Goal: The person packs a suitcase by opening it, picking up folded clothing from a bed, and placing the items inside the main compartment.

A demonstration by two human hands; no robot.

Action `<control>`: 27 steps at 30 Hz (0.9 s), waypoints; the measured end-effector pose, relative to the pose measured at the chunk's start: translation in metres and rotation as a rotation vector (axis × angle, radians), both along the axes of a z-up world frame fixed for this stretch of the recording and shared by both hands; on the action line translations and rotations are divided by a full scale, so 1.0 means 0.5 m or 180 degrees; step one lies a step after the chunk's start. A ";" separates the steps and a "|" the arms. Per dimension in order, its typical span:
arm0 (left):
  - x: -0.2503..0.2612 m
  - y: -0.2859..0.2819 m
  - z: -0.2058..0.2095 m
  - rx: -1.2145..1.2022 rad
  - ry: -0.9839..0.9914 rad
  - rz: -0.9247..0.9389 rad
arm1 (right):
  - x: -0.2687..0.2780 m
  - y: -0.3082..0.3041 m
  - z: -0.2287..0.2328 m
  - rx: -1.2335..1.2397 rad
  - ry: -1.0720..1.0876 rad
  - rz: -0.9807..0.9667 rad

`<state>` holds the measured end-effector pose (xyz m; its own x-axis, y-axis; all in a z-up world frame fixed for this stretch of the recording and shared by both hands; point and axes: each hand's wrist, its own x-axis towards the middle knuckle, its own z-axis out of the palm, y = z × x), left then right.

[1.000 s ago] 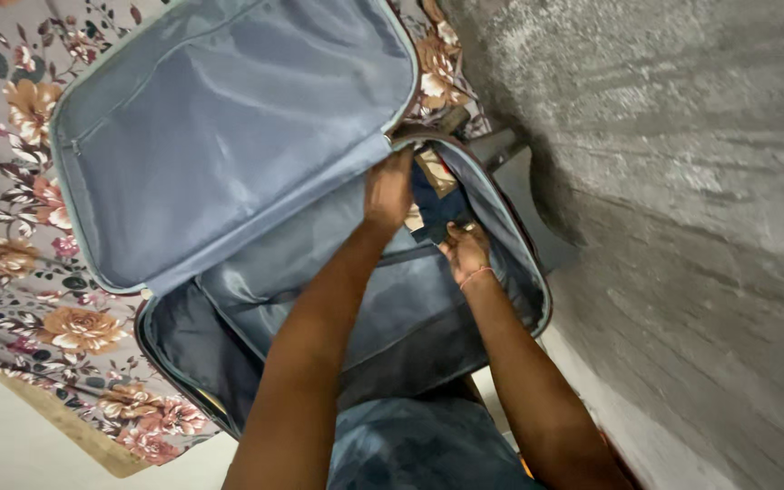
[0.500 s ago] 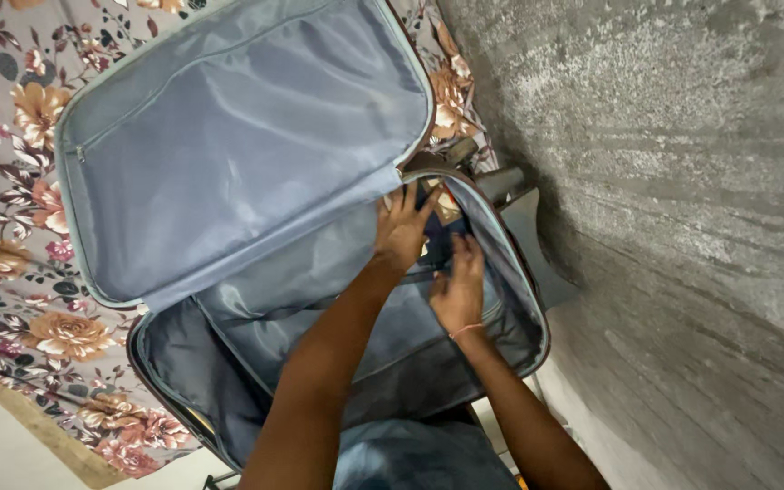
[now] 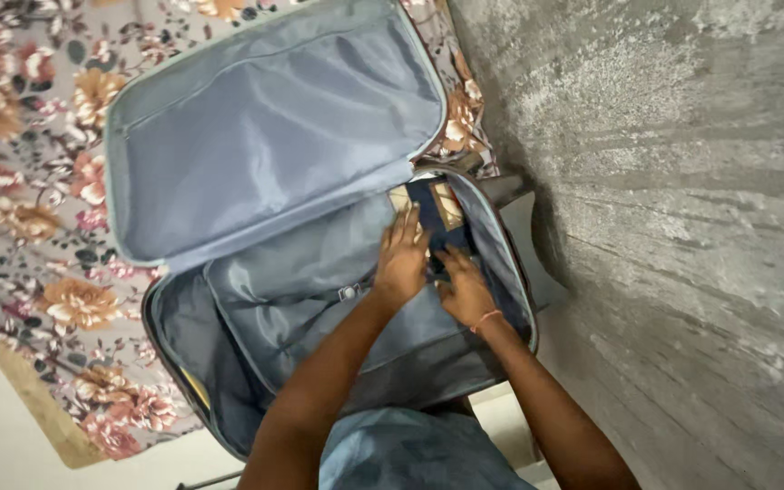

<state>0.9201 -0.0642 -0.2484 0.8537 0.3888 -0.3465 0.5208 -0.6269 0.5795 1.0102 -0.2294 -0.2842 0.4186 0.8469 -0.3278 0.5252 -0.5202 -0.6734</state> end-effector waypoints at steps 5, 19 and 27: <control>-0.116 -0.086 0.060 0.0101 -0.0249 0.0401 | -0.046 -0.016 0.087 0.0292 0.0292 0.0159; -0.446 -0.254 0.283 0.0572 -0.0489 0.1791 | -0.227 -0.036 0.362 0.0768 0.0474 0.1743; -0.632 -0.443 0.368 0.0855 -0.0842 0.2745 | -0.432 -0.111 0.478 0.0881 0.0566 0.2513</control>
